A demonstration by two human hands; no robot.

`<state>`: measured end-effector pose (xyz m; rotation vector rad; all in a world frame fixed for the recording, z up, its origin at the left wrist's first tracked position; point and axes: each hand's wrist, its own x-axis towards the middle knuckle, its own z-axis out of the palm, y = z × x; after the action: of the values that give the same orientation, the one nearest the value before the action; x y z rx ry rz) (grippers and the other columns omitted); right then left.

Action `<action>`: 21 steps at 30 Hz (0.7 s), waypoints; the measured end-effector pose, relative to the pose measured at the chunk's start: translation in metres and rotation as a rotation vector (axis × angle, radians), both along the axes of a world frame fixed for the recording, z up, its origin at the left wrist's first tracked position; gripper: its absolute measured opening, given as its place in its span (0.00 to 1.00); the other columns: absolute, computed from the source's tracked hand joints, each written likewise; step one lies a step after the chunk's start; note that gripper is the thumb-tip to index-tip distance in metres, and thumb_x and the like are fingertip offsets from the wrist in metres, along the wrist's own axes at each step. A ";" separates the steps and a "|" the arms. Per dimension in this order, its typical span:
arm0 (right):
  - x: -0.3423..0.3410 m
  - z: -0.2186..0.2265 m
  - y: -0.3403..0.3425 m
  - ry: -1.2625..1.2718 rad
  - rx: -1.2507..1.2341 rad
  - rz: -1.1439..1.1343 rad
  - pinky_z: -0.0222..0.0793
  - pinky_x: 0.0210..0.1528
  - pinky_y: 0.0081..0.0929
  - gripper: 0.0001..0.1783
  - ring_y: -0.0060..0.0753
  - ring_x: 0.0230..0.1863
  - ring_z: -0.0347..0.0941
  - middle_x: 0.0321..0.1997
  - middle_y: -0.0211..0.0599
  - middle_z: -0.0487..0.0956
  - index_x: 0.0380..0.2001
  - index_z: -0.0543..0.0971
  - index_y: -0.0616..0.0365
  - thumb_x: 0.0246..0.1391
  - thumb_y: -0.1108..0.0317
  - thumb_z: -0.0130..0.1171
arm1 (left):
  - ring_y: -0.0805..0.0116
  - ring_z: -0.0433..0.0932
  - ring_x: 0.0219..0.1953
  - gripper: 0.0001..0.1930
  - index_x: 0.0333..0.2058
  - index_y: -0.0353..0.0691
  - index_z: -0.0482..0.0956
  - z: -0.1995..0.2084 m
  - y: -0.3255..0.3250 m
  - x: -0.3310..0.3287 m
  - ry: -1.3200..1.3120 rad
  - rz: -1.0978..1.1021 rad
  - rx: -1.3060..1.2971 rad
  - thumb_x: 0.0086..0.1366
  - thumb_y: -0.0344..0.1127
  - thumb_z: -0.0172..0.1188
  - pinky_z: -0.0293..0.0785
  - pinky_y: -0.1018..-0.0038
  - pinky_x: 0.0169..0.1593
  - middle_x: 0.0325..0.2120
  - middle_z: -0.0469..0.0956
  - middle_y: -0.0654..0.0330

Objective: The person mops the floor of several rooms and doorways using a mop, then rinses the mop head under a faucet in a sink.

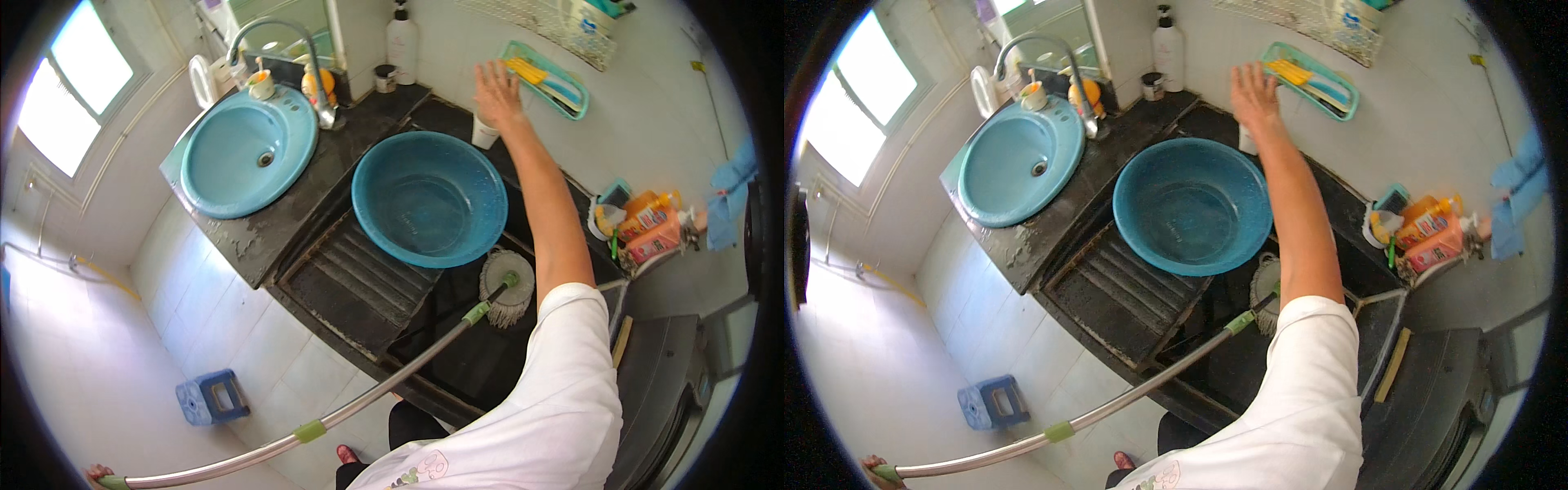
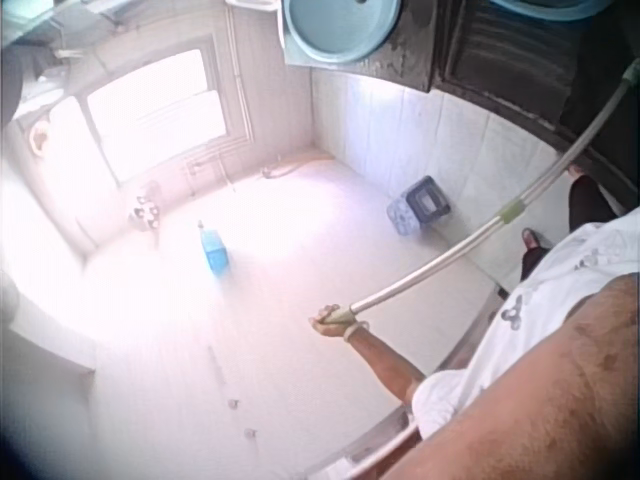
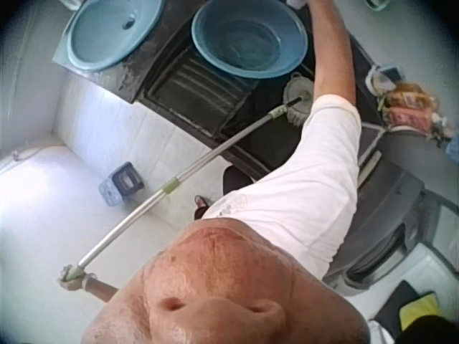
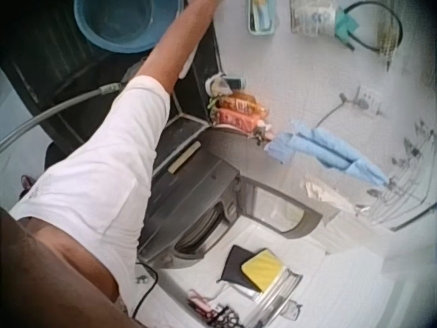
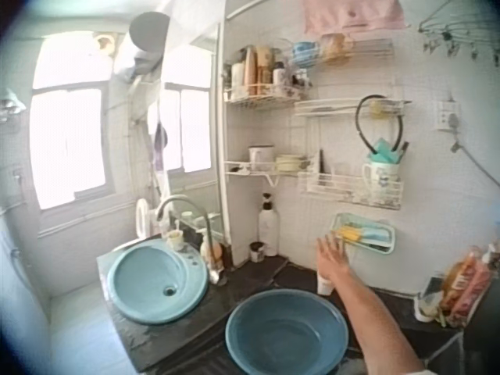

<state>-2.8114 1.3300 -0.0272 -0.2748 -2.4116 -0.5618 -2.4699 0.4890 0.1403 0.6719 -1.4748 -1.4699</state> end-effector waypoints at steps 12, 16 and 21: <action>0.052 0.037 -0.007 -0.382 -0.079 -0.175 0.47 0.53 0.47 0.10 0.37 0.54 0.57 0.41 0.33 0.75 0.31 0.79 0.53 0.44 0.70 0.50 | 0.68 0.67 0.17 0.16 0.15 0.44 0.65 -0.021 -0.014 0.076 -0.040 0.030 -0.010 0.57 0.45 0.43 0.67 0.70 0.24 0.12 0.67 0.63; 0.103 0.021 -0.040 -0.247 -0.095 0.069 0.53 0.50 0.45 0.09 0.40 0.51 0.60 0.38 0.35 0.75 0.29 0.79 0.54 0.44 0.69 0.49 | 0.68 0.66 0.17 0.15 0.15 0.43 0.66 -0.036 -0.012 0.107 -0.048 -0.092 -0.106 0.58 0.42 0.45 0.67 0.72 0.23 0.12 0.67 0.63; 0.254 0.002 -0.202 -0.328 -0.546 1.060 0.65 0.37 0.30 0.06 0.34 0.30 0.72 0.24 0.34 0.76 0.19 0.76 0.55 0.43 0.70 0.50 | 0.68 0.66 0.17 0.15 0.17 0.35 0.69 -0.022 0.021 0.158 -0.406 0.145 -0.724 0.59 0.37 0.49 0.64 0.72 0.21 0.13 0.68 0.59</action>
<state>-2.5570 1.1280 -0.0254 0.8999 -2.5262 0.5692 -2.3122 0.5102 0.1182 0.6152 -2.0563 -0.6169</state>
